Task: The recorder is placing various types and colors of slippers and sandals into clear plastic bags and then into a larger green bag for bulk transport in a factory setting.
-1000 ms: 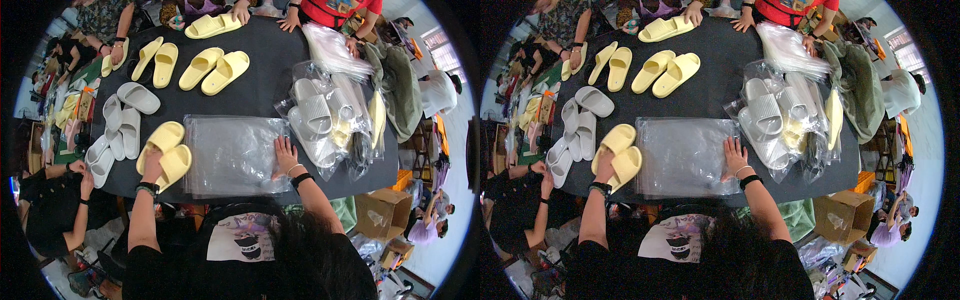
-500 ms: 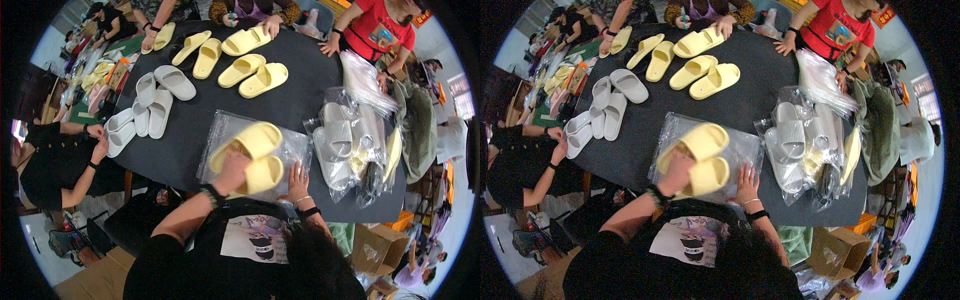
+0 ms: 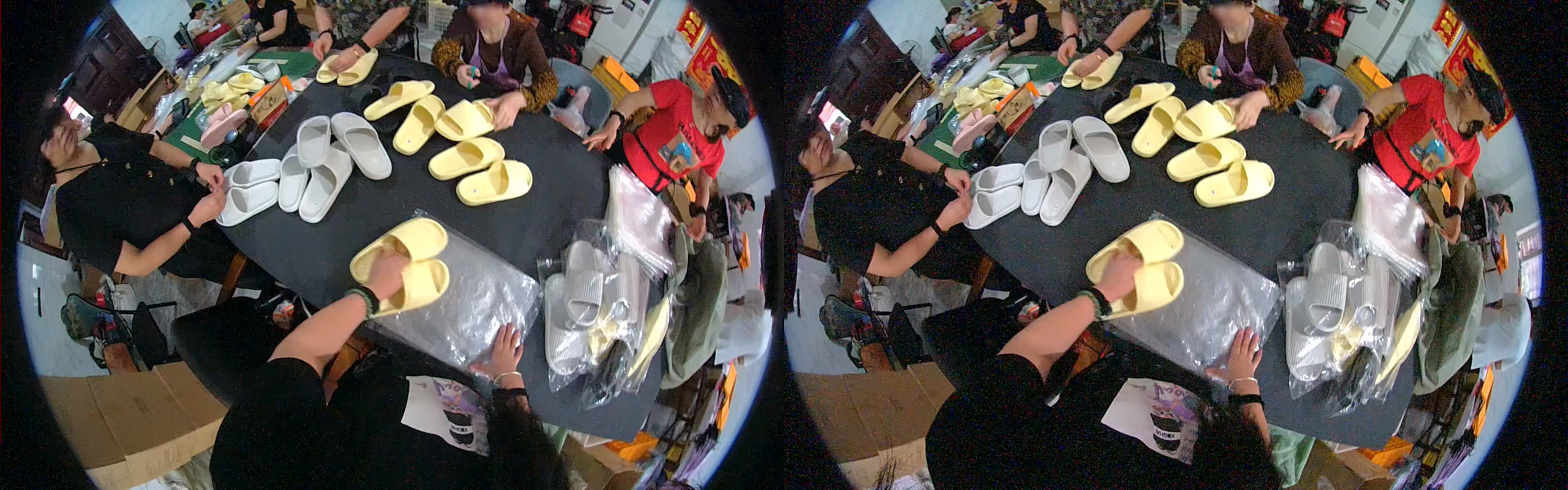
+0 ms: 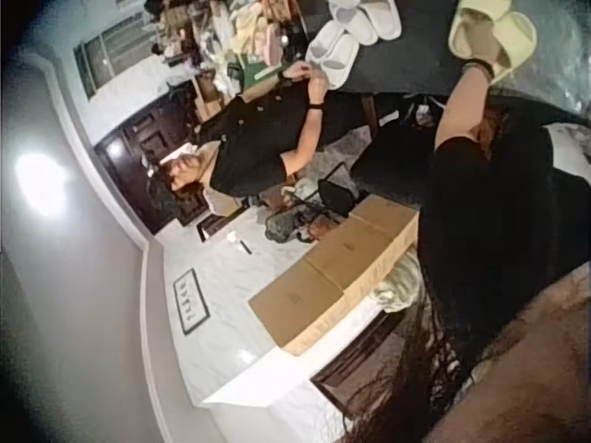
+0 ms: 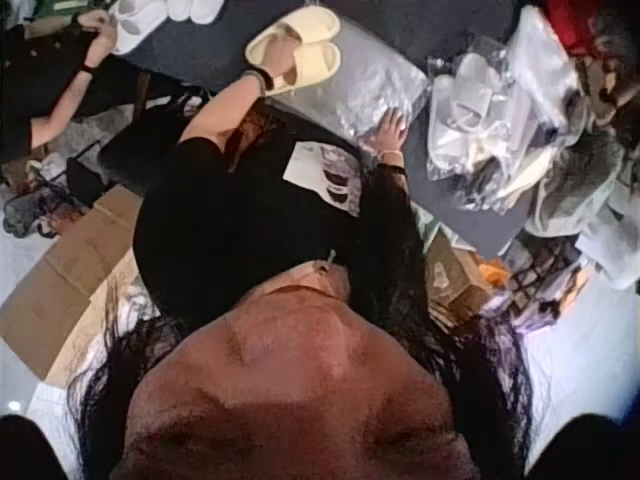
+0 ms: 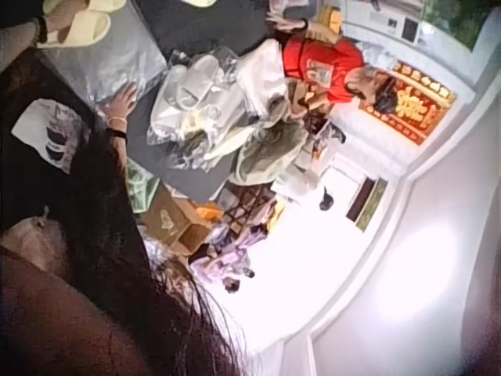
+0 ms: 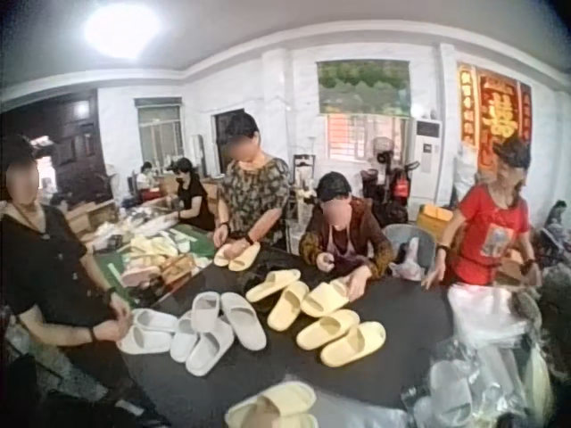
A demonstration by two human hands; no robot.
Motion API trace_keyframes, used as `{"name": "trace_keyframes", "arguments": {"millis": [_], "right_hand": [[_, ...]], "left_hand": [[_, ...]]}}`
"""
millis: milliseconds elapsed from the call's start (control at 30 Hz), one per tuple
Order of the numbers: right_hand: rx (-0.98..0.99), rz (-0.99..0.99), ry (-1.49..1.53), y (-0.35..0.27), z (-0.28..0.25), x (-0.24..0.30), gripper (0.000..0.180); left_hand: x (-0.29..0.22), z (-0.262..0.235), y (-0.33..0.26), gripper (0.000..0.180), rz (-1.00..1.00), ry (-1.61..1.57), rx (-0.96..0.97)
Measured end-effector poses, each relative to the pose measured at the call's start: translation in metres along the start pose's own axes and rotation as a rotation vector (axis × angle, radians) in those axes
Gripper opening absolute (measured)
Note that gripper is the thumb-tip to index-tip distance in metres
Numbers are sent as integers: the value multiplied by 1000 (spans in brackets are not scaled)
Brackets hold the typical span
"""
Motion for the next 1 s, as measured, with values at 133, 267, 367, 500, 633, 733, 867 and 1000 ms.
{"name": "trace_keyframes", "arguments": {"millis": [133,267,367,500,633,733,867,1000], "right_hand": [[11,22,-24,-3,2,-3,152],[-32,-17,-21,-4,6,-6,151],[-35,-16,-34,2,7,0,152],[-15,17,2,-9,-3,-2,146],[-39,-38,1,-7,-9,3,140],[-33,-56,38,-8,-17,7,127],[-95,-139,182,1,-28,-21,99],[-819,-335,449,-9,-123,-47,63]], "left_hand": [[69,-84,40,17,-102,-6,-261],[131,-190,89,11,-83,164,-692],[179,-224,121,13,-310,373,-402],[164,-187,129,45,-466,490,-104],[93,-110,84,50,-138,380,-170],[10,-57,35,54,96,205,-22],[-57,-5,-15,56,247,50,149],[-77,17,-40,55,219,38,349]]}}
Point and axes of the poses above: each hand's wrist, its own y-axis towards the middle knuckle, its own z-axis out of the palm, x = y × z, the point moved 4 cm from there along y, towards the middle knuckle, and after that the axes turned 6 degrees about y, right-handed, at the moved point
